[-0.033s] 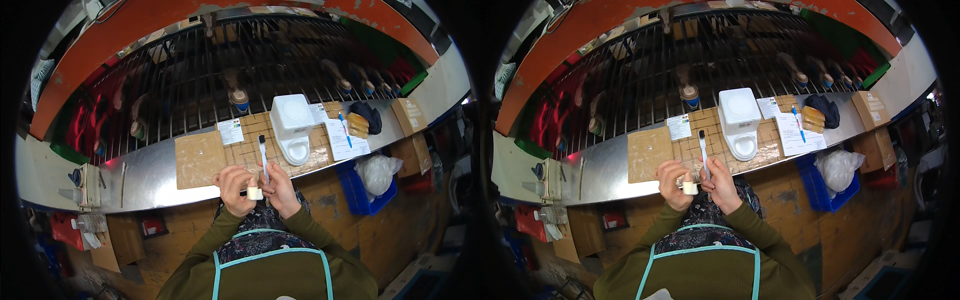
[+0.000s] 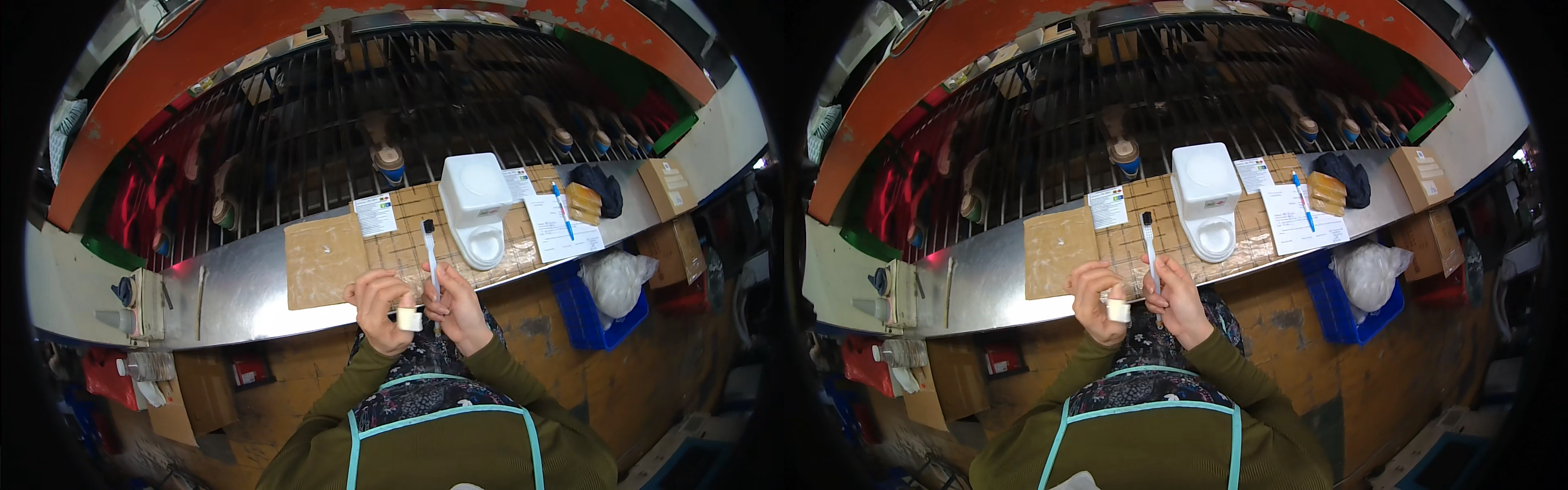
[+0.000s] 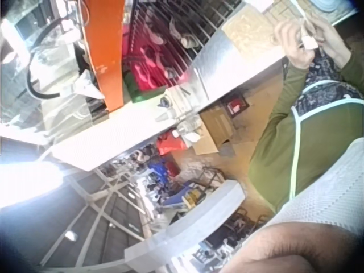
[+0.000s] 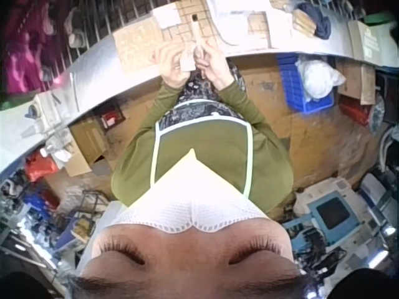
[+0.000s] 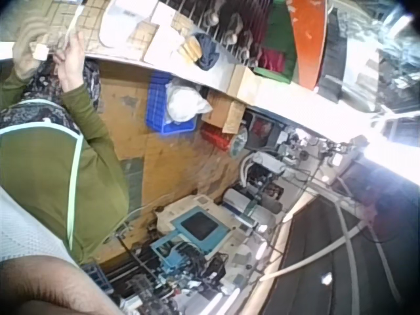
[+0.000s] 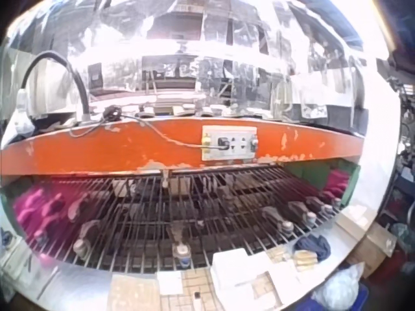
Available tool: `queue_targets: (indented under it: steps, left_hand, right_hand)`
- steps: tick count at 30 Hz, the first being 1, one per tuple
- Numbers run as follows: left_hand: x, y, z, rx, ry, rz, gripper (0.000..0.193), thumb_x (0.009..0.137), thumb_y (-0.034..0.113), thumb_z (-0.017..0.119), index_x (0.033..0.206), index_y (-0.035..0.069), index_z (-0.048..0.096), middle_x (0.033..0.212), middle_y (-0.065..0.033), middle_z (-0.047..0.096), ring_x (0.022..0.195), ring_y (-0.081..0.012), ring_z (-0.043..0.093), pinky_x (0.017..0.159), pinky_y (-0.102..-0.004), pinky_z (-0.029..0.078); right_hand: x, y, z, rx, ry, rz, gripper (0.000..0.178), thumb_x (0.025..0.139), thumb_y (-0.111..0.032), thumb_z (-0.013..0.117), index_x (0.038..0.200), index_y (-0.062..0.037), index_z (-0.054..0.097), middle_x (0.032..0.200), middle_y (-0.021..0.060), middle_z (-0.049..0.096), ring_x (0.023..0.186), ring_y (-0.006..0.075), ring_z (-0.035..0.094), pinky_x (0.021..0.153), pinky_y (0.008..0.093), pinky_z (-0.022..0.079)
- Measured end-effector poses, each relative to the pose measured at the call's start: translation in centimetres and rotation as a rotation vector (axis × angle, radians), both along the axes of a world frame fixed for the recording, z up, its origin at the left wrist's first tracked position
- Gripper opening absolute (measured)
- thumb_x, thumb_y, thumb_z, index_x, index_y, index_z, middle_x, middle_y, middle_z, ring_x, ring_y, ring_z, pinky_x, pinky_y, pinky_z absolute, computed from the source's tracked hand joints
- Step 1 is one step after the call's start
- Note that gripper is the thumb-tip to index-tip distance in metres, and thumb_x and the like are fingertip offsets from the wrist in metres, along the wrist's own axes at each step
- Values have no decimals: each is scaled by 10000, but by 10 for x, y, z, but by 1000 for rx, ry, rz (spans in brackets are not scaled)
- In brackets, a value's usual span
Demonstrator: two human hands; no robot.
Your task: The person applies glue to the sole of a shoe using a brush. They repeatedly dip the brush into a container, spread glue on the sole, and place the shoe on a rack. The person also handles a small white object and a piece of cardboard during the process.
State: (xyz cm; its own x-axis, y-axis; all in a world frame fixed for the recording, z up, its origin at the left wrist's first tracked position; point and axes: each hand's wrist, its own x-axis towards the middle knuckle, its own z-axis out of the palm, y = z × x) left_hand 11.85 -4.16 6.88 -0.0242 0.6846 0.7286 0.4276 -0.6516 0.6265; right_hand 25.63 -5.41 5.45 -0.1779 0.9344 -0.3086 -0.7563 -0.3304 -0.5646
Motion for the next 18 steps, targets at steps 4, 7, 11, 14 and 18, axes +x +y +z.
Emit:
queue_targets:
  steps: [4, 7, 11, 14, 18]
  left_hand:
    - [0, 2, 6, -132, 26, 27, 111, 791, 144, 701, 743, 82, 623, 800, -22, 628, 946, -246, 590, 855, -370, 296]
    - [10, 7, 10, -239, 64, 41, 94, 792, 166, 727, 845, 90, 711, 822, -2, 645, 968, -216, 571, 851, -371, 286]
    - [12, 4, 9, -294, 181, 18, 180, 789, 161, 739, 962, 114, 755, 870, 12, 665, 991, -189, 558, 864, -364, 287]
    - [14, 3, 11, -258, 230, 51, 158, 785, 169, 744, 935, 124, 763, 880, 17, 673, 979, -184, 561, 853, -369, 280]
    - [12, 3, 11, -289, 234, 52, 144, 774, 180, 754, 903, 116, 764, 851, 6, 680, 959, -183, 576, 832, -367, 277]
  right_hand:
    - [9, -1, 1, 44, -14, 3, 243, 1040, -260, 412, 1155, -72, 513, 703, 7, 477, 488, 57, 346, 438, 193, 291]
    - [9, 1, 5, 129, -107, -45, 204, 1033, -239, 444, 1110, -67, 522, 709, 8, 514, 500, 43, 359, 448, 177, 286]
    - [7, -1, 2, 230, -240, -105, 153, 1021, -201, 481, 1085, -69, 521, 723, -2, 530, 537, 24, 378, 469, 161, 286]
    - [4, -2, -1, 278, -328, -126, 134, 1016, -193, 498, 1045, -64, 516, 747, -7, 544, 564, 22, 404, 486, 169, 313]
    - [-9, -3, -4, 323, -403, -223, 125, 1015, -181, 503, 1013, -56, 517, 776, -14, 561, 613, 13, 436, 522, 166, 341]
